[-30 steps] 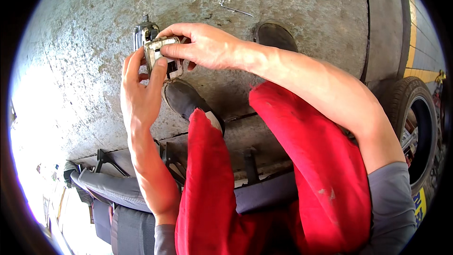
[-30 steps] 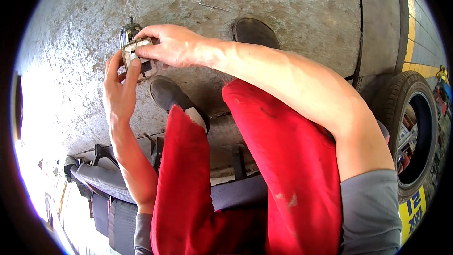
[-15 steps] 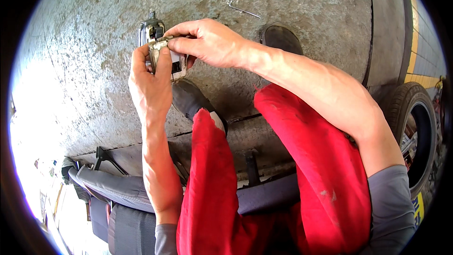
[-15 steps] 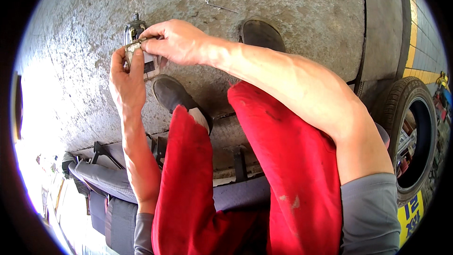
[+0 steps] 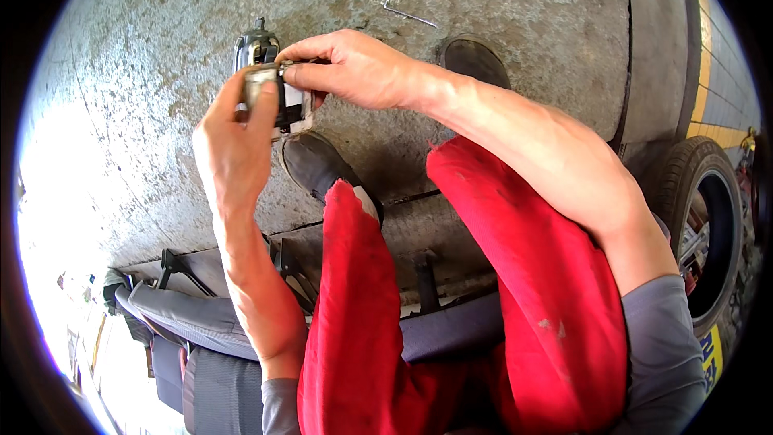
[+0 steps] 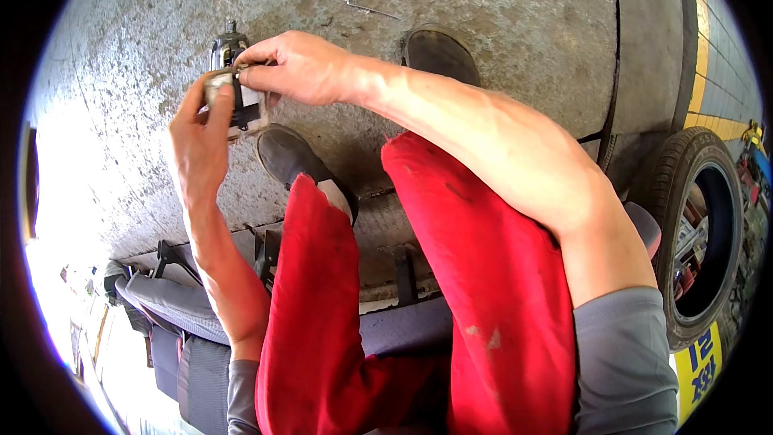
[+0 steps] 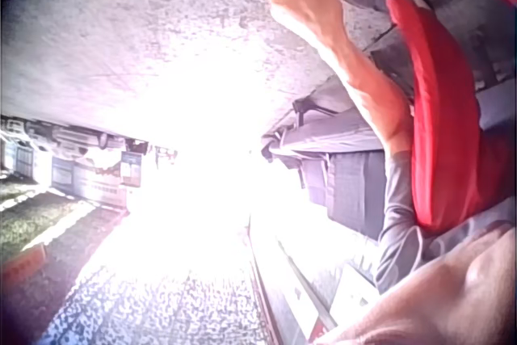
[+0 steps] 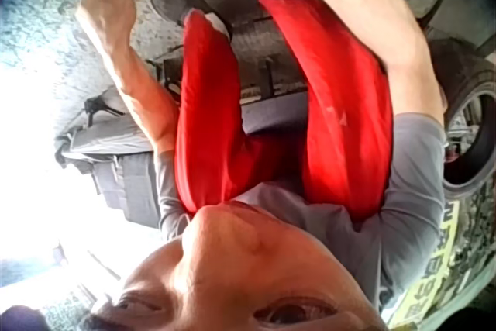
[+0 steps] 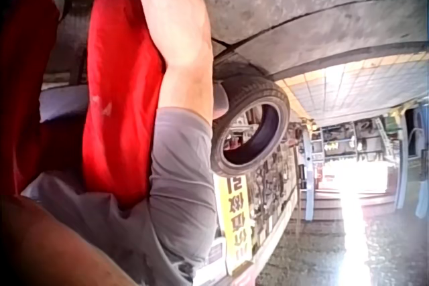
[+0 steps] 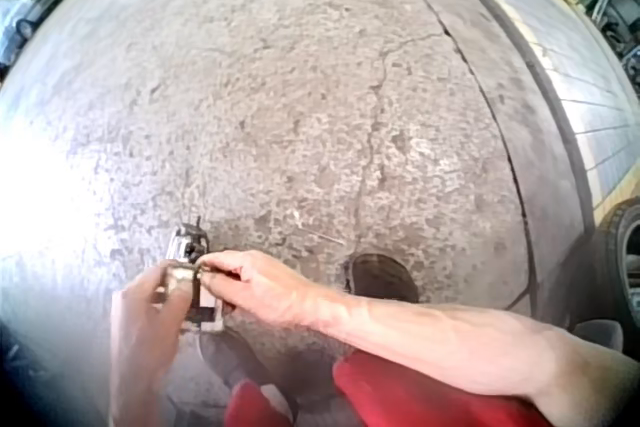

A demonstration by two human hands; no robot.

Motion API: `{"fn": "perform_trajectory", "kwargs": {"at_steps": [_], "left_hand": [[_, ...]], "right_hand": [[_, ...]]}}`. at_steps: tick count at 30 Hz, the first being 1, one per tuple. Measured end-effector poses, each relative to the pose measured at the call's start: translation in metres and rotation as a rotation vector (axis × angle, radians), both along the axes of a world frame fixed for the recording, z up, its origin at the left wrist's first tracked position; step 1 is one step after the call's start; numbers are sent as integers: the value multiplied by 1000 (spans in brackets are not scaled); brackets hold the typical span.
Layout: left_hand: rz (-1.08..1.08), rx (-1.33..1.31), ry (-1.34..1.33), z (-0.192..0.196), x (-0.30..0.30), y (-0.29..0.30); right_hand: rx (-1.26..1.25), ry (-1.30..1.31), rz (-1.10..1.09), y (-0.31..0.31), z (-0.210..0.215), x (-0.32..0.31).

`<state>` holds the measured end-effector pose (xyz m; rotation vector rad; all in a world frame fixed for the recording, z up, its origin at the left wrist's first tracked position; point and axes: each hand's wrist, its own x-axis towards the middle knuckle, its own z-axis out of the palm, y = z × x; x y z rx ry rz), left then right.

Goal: The person uses a small hex key to unscrew and remove the casing of a cordless impact driver. They systematically remove screws from the handle and body, then separate the outer shell to reveal the internal motor and wiring components.

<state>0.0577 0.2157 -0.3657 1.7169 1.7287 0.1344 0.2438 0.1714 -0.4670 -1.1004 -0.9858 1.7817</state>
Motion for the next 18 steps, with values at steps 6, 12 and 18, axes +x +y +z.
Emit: {"fn": "perform_trajectory", "kwargs": {"at_steps": [6,12,18], "left_hand": [[33,165,-75,26,-6,15],[98,158,-112,31,3,8],[244,146,-210,23,-16,-5]], "right_hand": [[-125,42,-42,-9,-10,12],[-175,61,0,-9,-9,9],[-195,35,24,-23,-15,14]]}}
